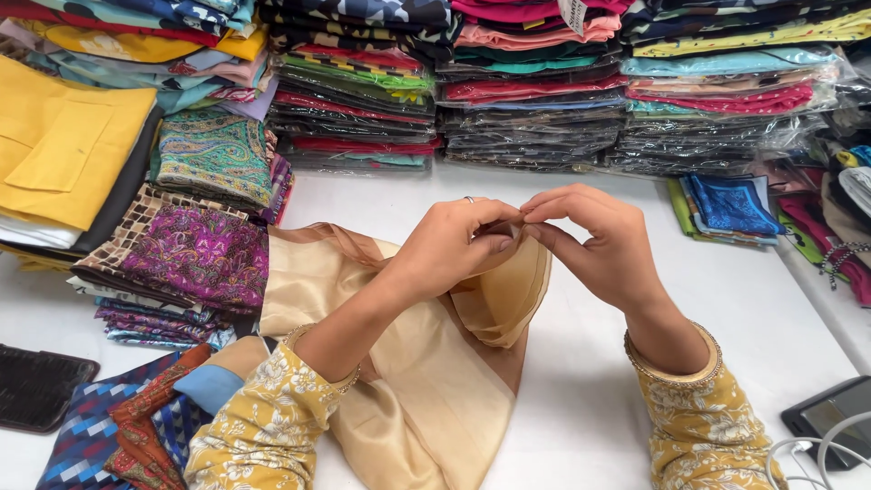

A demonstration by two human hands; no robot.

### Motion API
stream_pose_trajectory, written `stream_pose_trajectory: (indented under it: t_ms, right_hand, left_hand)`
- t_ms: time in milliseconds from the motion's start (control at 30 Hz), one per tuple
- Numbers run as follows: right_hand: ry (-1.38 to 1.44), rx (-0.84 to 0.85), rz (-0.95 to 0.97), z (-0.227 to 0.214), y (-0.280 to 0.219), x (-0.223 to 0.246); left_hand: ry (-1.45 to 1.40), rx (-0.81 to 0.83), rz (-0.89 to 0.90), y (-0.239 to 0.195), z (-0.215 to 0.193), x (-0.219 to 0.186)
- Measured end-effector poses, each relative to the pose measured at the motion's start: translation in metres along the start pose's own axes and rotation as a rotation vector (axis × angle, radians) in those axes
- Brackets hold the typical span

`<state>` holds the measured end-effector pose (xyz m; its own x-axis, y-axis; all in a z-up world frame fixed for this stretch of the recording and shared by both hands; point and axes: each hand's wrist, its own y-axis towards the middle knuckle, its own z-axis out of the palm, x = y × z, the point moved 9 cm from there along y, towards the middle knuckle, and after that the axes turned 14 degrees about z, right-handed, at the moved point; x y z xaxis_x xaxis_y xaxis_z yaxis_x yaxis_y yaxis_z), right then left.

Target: The person folds several different patterned fabrics on a white table. They unfold each fabric, smooth it out, and fold it into a neat rectangle before placing it on a growing stack. The fabrics include a brown checkered piece, a purple floral piece, a green striped piece, a blue checkered piece, a pink floral piece, a blue shiny piece, and a beige piece.

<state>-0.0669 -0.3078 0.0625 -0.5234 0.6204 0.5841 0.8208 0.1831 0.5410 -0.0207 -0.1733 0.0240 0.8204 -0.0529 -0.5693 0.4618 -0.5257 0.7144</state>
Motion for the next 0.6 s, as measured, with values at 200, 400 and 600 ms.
stream_pose_trajectory:
  t_ms: [200,400,600]
  right_hand:
    - [-0.422,-0.204,-0.507,0.005,-0.023,0.040]
    - [-0.679,-0.348,-0.885,0.029,-0.048,0.050]
    - [-0.416,-0.374,-0.690,0.008,-0.037,0.045]
  left_hand:
    - [0.115,-0.096,-0.078,0.001,-0.010,0.011]
    - [-0.223,-0.189,-0.089,-0.001,-0.015,0.010]
    - [-0.210,-0.209,0.065,-0.002,-0.020,0.004]
